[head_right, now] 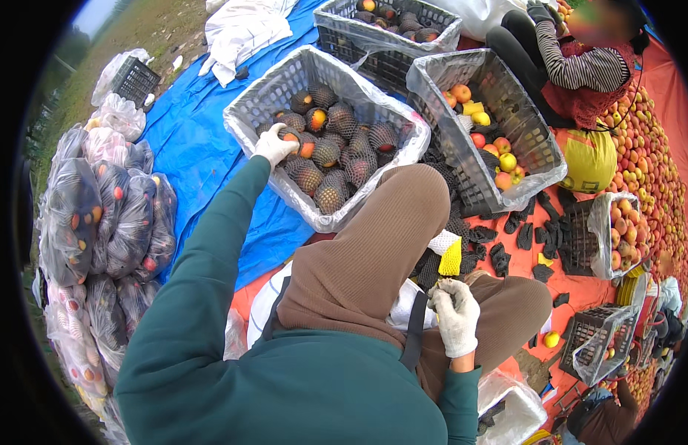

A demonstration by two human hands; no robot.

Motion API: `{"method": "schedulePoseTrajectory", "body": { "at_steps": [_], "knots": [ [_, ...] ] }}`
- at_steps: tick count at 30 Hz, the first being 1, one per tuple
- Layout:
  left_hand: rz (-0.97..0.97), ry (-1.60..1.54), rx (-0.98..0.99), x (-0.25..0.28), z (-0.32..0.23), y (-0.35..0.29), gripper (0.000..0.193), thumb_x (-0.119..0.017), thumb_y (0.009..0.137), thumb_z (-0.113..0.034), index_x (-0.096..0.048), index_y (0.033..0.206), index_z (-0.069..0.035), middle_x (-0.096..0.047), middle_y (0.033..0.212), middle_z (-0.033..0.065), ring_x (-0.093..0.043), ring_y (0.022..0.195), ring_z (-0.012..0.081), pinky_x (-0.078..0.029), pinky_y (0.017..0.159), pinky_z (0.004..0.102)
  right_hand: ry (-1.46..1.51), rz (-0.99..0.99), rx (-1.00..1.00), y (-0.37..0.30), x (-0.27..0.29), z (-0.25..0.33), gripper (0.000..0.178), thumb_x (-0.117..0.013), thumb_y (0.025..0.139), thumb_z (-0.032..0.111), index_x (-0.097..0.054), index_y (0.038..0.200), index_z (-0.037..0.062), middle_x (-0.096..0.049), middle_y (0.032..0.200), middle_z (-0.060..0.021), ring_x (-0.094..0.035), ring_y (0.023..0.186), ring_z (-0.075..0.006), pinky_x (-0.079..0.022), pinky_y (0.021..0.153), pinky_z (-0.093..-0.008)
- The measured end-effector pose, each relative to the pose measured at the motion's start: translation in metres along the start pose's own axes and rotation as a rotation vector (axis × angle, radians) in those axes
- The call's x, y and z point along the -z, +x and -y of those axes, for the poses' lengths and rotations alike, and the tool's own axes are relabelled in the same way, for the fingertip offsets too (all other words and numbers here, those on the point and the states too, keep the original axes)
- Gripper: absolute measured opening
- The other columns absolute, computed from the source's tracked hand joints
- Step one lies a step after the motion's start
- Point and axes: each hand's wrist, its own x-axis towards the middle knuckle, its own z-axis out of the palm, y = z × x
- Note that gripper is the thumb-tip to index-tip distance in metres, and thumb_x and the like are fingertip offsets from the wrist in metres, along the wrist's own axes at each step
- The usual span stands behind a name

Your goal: The person sits on a tarp and repeatedly picks apples from a crate, wraps each one in a foam net, and places the wrapped apple into a basket. The process is continuous and repetitive throughout the clip.

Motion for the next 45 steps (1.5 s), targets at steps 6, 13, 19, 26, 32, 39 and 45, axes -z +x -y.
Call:
{"method": "schedulePoseTrajectory", "body": {
  "at_steps": [6, 13, 19, 26, 32, 39, 45],
  "knots": [
    [0.087, 0.373, -0.145, -0.04, 0.02, 0.005, 0.068, -0.065, 0.068, -0.035, -0.042, 0.129, -0.015, -0.044, 0.123, 0.0226, -0.048, 0.112, 0.0388, -0.039, 0.095, 0.0416, -0.099, -0.043, 0.001, 0.02, -0.005, -0.003, 0.013, -0.051, 0.087, 0.003, -0.052, 0.098, -0.0036, -0.059, 0.081, -0.0064, -0.053, 0.063, -0.0087, -0.045, 0.058, -0.022],
    [0.126, -0.164, -0.449, 0.029, 0.0, -0.083, 0.043, -0.062, 0.077, -0.026, -0.054, 0.114, -0.006, -0.056, 0.11, 0.0142, -0.056, 0.099, 0.0264, -0.045, 0.087, 0.0335, -0.09, 0.0, -0.003, 0.032, -0.01, 0.005, 0.014, -0.052, 0.086, 0.001, -0.052, 0.099, -0.0038, -0.059, 0.081, -0.0078, -0.053, 0.059, -0.0081, -0.042, 0.05, -0.0189],
    [1.056, -0.323, 0.138, 0.092, 0.061, -0.228, 0.024, -0.058, 0.08, -0.027, -0.064, 0.086, -0.004, -0.061, 0.077, 0.0009, -0.056, 0.07, 0.0077, -0.047, 0.063, 0.0235, -0.265, 0.355, -0.025, 0.016, -0.058, 0.037, 0.014, -0.057, 0.081, 0.0, -0.057, 0.095, -0.0023, -0.06, 0.078, -0.0047, -0.055, 0.064, -0.0095, -0.045, 0.06, -0.0215],
    [0.926, -0.426, 0.181, 0.095, 0.064, -0.304, 0.02, -0.058, 0.083, -0.021, -0.064, 0.089, -0.002, -0.059, 0.072, -0.0006, -0.052, 0.066, 0.0061, -0.044, 0.059, 0.0229, -0.907, 0.837, 0.644, 0.0, -0.116, 0.048, 0.014, -0.058, 0.078, 0.017, -0.063, 0.084, 0.0052, -0.061, 0.08, -0.0096, -0.061, 0.074, -0.0271, -0.048, 0.066, -0.0351],
    [0.733, -0.359, 0.127, 0.066, 0.065, -0.319, 0.019, -0.054, 0.079, -0.018, -0.062, 0.083, -0.001, -0.06, 0.069, 0.0086, -0.057, 0.064, 0.0116, -0.046, 0.06, 0.0276, -1.064, 0.988, 0.787, -0.007, -0.125, 0.041, 0.019, -0.057, 0.079, 0.023, -0.061, 0.088, 0.0064, -0.059, 0.081, -0.0111, -0.06, 0.074, -0.0286, -0.048, 0.067, -0.0375],
    [0.141, 0.002, -0.587, 0.102, 0.045, -0.329, 0.01, -0.065, 0.067, -0.017, -0.067, 0.073, -0.008, -0.061, 0.076, 0.0141, -0.061, 0.07, 0.0297, -0.049, 0.062, 0.0392, -1.283, 1.044, 0.807, -0.018, -0.139, 0.036, 0.023, -0.057, 0.075, 0.023, -0.065, 0.076, 0.0021, -0.064, 0.075, -0.0159, -0.063, 0.068, -0.0315, -0.051, 0.063, -0.0408],
    [0.853, 0.029, -0.171, 0.089, 0.071, -0.326, 0.023, -0.06, 0.087, -0.022, -0.065, 0.091, -0.001, -0.065, 0.086, 0.0044, -0.059, 0.081, 0.0076, -0.049, 0.069, 0.026, -1.026, 1.175, 0.709, -0.02, -0.136, 0.009, 0.025, -0.051, 0.081, 0.024, -0.062, 0.09, 0.0044, -0.063, 0.085, -0.0152, -0.061, 0.078, -0.034, -0.049, 0.07, -0.042]
  ]
}}
